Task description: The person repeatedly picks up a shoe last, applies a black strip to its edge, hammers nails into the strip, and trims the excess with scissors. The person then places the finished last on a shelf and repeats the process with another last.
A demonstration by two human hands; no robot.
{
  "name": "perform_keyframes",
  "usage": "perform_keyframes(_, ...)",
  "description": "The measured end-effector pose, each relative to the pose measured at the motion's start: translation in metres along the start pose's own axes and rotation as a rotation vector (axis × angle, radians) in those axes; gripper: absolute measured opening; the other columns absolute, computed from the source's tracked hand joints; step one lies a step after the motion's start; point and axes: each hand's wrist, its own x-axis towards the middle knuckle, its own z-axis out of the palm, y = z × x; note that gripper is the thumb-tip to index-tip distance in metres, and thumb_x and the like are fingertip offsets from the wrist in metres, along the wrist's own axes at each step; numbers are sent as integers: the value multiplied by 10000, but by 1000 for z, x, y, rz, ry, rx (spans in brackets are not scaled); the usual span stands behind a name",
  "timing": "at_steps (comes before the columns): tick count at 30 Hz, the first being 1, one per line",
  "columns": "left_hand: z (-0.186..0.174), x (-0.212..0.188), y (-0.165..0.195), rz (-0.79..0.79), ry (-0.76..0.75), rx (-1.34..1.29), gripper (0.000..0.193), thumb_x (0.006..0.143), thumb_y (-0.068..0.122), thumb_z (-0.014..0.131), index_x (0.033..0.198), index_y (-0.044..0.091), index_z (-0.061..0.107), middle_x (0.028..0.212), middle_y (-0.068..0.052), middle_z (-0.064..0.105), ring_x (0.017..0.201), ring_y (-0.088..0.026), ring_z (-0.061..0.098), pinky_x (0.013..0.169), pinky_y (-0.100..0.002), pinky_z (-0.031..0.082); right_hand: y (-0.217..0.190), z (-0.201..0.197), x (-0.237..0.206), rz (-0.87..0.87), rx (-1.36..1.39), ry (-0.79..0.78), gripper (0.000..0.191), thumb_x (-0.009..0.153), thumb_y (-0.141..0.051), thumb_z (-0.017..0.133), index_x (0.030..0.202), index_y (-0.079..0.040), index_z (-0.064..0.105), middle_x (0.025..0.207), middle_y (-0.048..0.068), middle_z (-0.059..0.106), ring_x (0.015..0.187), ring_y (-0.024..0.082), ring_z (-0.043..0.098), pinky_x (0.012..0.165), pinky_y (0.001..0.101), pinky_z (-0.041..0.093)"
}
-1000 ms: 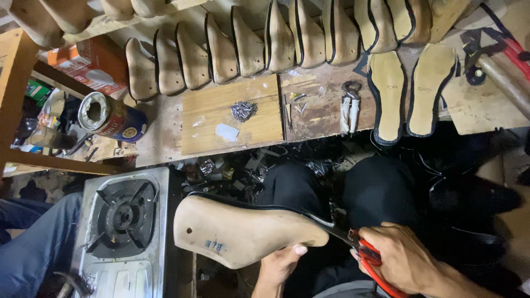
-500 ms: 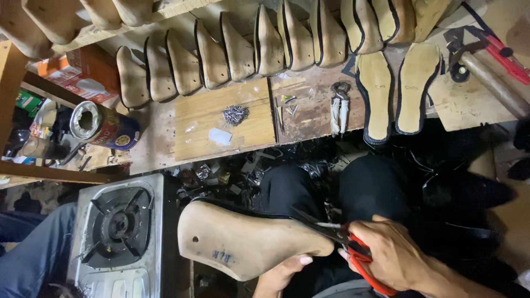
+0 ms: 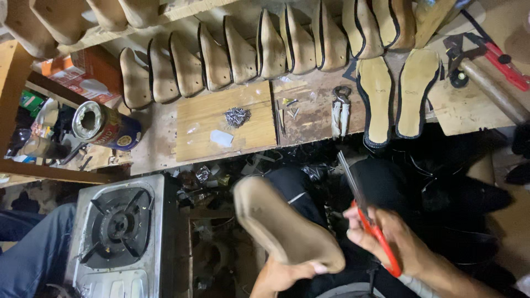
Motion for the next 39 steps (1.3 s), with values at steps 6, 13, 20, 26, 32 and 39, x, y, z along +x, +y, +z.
perform_keyframes(6,14,5,37,108,-101,224,491,763,74,865,1213,9,677,1093,-26,728,1038,-132,673,968,-310,540,49,-11,14,8,1014,127,459,1012,-255,511,1321,57,642,1139,178,700,1051,273,659,929,411,501)
perform_keyframes(13,-14,18,29,321,575,-460,465,834,111,790,1242,-21,609,1058,-121,704,926,-210,648,856,-368,510,74,18,-8,221,1265,486,301,948,-153,498,1222,-51,571,1187,115,688,1185,270,631,1055,490,450)
perform_keyframes(20,-33,22,62,431,701,-629,359,868,222,686,1159,26,606,1005,-125,709,869,-217,711,785,-384,601,41,42,-20,649,305,-241,348,917,-357,677,1120,-75,671,780,67,668,751,207,666,798,407,566)
perform_keyframes(26,-34,15,68,205,312,-19,316,865,139,746,1139,-16,713,979,-57,731,884,-108,654,791,-278,537,-21,-1,9,169,-432,-331,412,827,-418,750,1059,-94,645,821,64,691,667,246,672,698,389,530)
perform_keyframes(32,-12,12,75,91,139,4,294,856,99,750,1133,7,720,977,-3,744,869,-59,647,778,-230,531,-59,-9,30,-137,-475,-248,450,772,-336,780,1104,-62,647,968,116,729,778,319,698,710,425,494)
perform_keyframes(39,-5,6,86,120,-13,103,260,920,99,776,1142,-30,739,963,-25,697,870,-75,588,761,-241,490,-52,-12,28,-64,-444,-361,407,744,-301,782,1057,-69,662,878,95,755,748,300,734,711,432,490)
